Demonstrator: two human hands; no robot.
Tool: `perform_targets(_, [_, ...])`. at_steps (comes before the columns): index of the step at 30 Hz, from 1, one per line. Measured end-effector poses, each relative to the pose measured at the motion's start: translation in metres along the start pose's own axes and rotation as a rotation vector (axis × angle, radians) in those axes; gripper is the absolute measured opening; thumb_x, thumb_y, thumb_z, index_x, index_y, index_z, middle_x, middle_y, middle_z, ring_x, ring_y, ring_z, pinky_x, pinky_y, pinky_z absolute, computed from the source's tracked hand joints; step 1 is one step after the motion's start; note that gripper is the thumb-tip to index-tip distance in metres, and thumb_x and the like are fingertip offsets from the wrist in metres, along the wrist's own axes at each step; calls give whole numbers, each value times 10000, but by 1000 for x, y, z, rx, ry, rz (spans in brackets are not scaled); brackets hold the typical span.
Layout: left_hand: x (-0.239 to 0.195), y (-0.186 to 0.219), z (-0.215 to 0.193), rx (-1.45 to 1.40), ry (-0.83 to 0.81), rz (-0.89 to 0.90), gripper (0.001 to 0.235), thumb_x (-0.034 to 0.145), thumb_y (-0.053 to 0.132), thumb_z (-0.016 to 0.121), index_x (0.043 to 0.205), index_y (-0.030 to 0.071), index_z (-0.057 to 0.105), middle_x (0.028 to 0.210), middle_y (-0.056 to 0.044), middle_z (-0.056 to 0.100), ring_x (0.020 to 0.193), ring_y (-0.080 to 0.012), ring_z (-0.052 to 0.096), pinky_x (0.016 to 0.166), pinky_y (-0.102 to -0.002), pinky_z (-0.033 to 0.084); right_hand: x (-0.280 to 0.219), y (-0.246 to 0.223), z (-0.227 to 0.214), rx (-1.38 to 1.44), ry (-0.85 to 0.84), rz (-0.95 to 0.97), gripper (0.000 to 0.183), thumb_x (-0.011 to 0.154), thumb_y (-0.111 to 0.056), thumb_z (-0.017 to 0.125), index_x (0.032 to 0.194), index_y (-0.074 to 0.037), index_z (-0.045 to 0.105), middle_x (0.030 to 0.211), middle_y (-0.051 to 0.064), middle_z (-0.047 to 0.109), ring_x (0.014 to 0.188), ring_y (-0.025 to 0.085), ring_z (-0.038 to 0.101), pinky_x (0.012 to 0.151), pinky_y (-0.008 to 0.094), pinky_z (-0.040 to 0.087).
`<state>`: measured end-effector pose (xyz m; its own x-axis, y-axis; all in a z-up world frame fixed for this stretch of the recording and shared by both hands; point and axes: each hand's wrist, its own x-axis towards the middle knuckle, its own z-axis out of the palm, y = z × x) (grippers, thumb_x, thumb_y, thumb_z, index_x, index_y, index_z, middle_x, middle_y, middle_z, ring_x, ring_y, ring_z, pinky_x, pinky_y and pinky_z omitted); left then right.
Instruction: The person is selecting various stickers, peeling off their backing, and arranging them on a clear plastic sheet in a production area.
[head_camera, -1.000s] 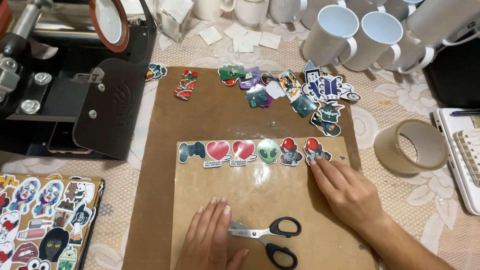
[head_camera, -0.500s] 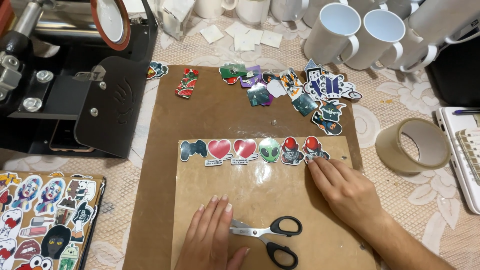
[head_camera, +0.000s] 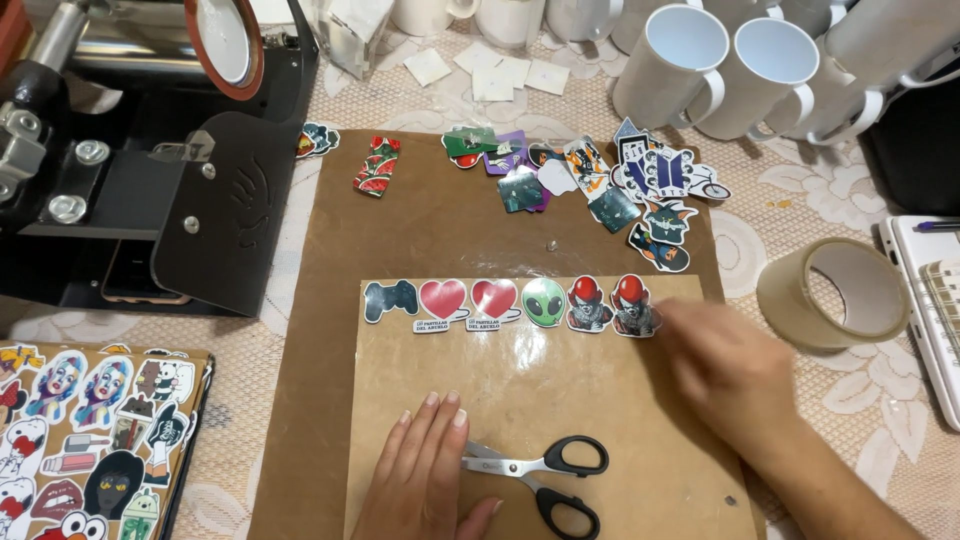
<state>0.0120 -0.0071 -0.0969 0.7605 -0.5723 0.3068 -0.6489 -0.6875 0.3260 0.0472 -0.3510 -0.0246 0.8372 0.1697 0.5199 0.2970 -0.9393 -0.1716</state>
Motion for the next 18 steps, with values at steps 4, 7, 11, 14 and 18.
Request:
perform_targets(4, [0, -2, 2, 4, -3, 5, 920, 839, 535, 711, 1501, 45, 301, 1572, -168, 412, 1471, -367, 378, 1173, -510, 305, 12, 12, -2, 92, 170, 84, 210, 949, 44, 751, 1158, 39, 733, 1101, 177, 738, 984, 286, 684, 902, 388, 529])
perform_targets(7, [-1, -2, 3, 15, -15, -1, 919, 846, 565, 695, 1500, 57, 298, 1572, -158, 413, 1471, -360, 377, 1165, -508, 311, 12, 19, 10, 52, -9, 36, 260, 920, -157, 710, 1177, -138, 748, 1174, 53, 735, 1225, 330, 559, 1078, 474, 442])
perform_targets(11, [1, 0, -2, 9, 21, 4, 867, 854, 539, 690, 1476, 57, 325, 1551, -168, 441, 1457, -370, 406, 1162, -510, 332, 13, 19, 21, 68, -127, -80, 320, 962, -169, 627, 1276, -167, 692, 1304, 16, 692, 1267, 408, 535, 1074, 493, 461])
perform_targets(14, [4, 1, -7, 22, 26, 11, 859, 866, 533, 674, 1483, 42, 332, 1554, -168, 437, 1457, -364, 405, 1168, -497, 330, 12, 19, 25, 31, -161, -86, 342, 947, -191, 648, 1287, -198, 690, 1284, -6, 701, 1229, 404, 549, 1033, 506, 470])
perform_targets(18, [9, 2, -12, 41, 106, 80, 812, 917, 519, 623, 1476, 3, 338, 1493, -192, 501, 1405, -380, 476, 1138, -497, 384, 13, 12, 19, -5, -145, -76, 324, 950, -197, 634, 1268, -190, 693, 1300, -10, 688, 1359, 386, 475, 1075, 558, 375])
